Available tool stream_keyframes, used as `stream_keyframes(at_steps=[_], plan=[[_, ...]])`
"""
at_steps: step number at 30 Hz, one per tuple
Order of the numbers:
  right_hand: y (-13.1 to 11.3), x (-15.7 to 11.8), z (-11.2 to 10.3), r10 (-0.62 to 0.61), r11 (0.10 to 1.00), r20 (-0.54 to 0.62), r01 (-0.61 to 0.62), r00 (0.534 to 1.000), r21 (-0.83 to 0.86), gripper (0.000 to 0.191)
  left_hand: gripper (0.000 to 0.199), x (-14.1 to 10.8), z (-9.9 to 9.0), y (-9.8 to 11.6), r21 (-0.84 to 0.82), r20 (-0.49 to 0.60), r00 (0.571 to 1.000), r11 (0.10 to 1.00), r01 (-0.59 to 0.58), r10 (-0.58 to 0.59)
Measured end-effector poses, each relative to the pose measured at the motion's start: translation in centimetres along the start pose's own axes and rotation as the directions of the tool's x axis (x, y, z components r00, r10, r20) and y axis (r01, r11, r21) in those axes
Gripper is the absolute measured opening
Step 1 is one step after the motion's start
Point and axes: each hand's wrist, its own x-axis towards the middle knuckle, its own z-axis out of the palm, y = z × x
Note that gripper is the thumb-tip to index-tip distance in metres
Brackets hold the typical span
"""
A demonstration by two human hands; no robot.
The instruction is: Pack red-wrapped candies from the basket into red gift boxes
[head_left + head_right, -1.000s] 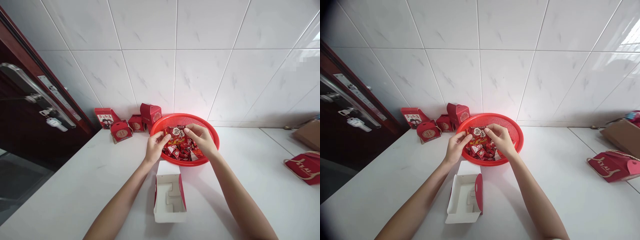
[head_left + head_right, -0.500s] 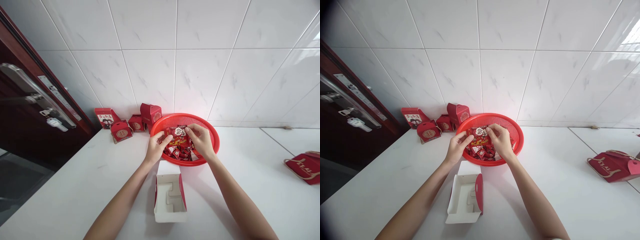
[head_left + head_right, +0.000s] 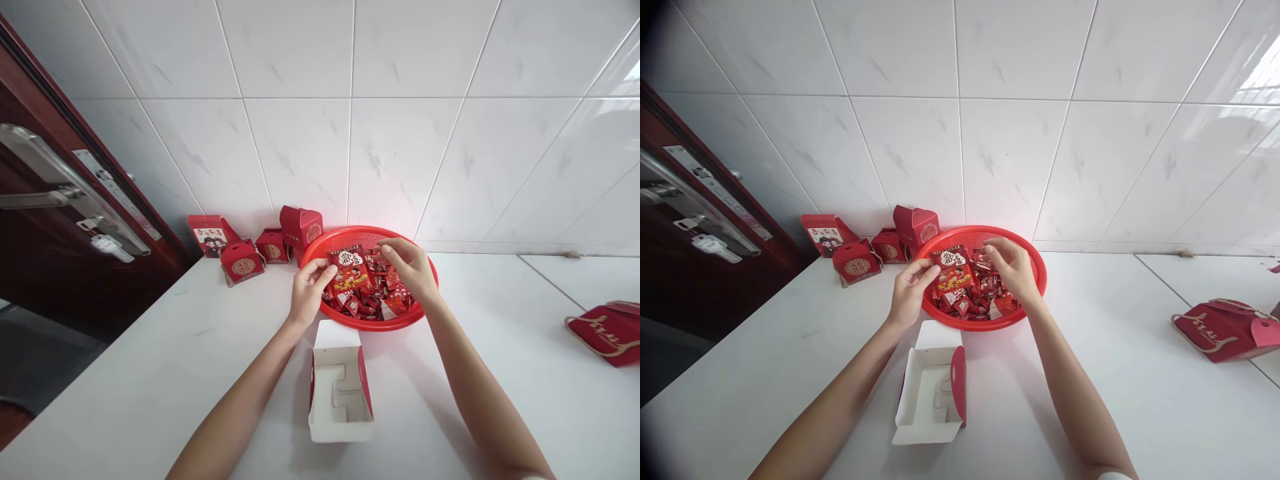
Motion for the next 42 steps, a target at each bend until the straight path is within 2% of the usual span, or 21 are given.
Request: stream_keyframes(at_steps=[2, 3, 6, 10, 13, 16, 17, 20, 23, 28, 32, 35, 39, 42], plan=[[1.1, 0.6, -1.0, 0.086, 0.98, 0.04, -0.078, 0.995, -0.183, 0.025, 0.031, 0.1, 0.0, 0.0, -0.02, -0.022, 1.0, 1.0, -0.003, 0.003], [1.6, 0.9, -1.4, 0.145, 0.941, 0.094, -0.108, 0.985, -0.321, 0.022, 0.031, 0.2, 0.0, -0.1, -0.032, -0.03, 1.0, 0.999, -0.001, 0.0], [2.3, 1.8, -1.8, 0.318, 0.775, 0.268, -0.086, 0.91, -0.627, 0.022, 0.032, 0.3, 0.0, -0.2, -0.064, -0.029, 0.999, 0.998, 0.012, -0.014], [2.6, 3.2, -1.1, 0.457, 0.68, 0.414, -0.009, 0.788, -0.733, 0.023, 0.031, 0.4, 0.0, -0.2, -0.061, -0.032, 0.999, 0.998, 0.016, -0.018], [2.8, 4.6, -0.2, 0.553, 0.597, 0.445, 0.037, 0.705, -0.801, 0.021, 0.03, 0.4, -0.1, -0.2, -0.043, -0.031, 0.999, 0.999, 0.011, -0.013], [3.1, 5.6, 0.7, 0.589, 0.543, 0.447, 0.081, 0.673, -0.836, 0.012, 0.029, 0.4, -0.1, -0.2, -0.028, -0.019, 1.0, 1.0, 0.005, -0.006], [3.2, 5.8, 1.0, 0.592, 0.532, 0.448, 0.092, 0.67, -0.842, 0.014, 0.029, 0.4, -0.1, -0.2, -0.027, -0.017, 1.0, 1.0, 0.003, -0.004], [3.7, 6.0, 1.7, 0.594, 0.503, 0.442, 0.118, 0.672, -0.856, 0.028, 0.029, 0.4, -0.1, -0.1, -0.027, -0.013, 1.0, 1.0, 0.004, -0.004], [4.2, 5.8, 1.9, 0.586, 0.494, 0.44, 0.13, 0.681, -0.86, 0.029, 0.029, 0.4, -0.1, 0.0, -0.013, -0.012, 1.0, 1.0, 0.004, -0.005], [4.8, 5.9, 1.4, 0.556, 0.552, 0.437, 0.078, 0.707, -0.83, 0.033, 0.031, 0.4, -0.1, 0.0, -0.013, -0.012, 1.0, 1.0, 0.01, -0.01], [4.7, 6.0, 1.3, 0.481, 0.667, 0.432, 0.001, 0.763, -0.745, 0.023, 0.03, 0.4, -0.1, -0.1, -0.024, -0.01, 1.0, 1.0, 0.018, -0.018], [4.5, 6.3, 1.3, 0.387, 0.774, 0.412, -0.049, 0.825, -0.631, 0.017, 0.032, 0.4, -0.1, -0.2, -0.04, -0.015, 0.999, 0.999, 0.03, -0.031], [4.5, 6.7, 0.8, 0.281, 0.87, 0.293, -0.114, 0.914, -0.479, 0.025, 0.033, 0.4, 0.0, -0.1, -0.069, -0.017, 0.999, 0.997, 0.043, -0.044], [5.0, 6.9, 0.2, 0.264, 0.898, 0.188, -0.17, 0.946, -0.407, 0.032, 0.031, 0.4, -0.1, -0.1, -0.082, -0.018, 0.999, 0.996, 0.044, -0.046]])
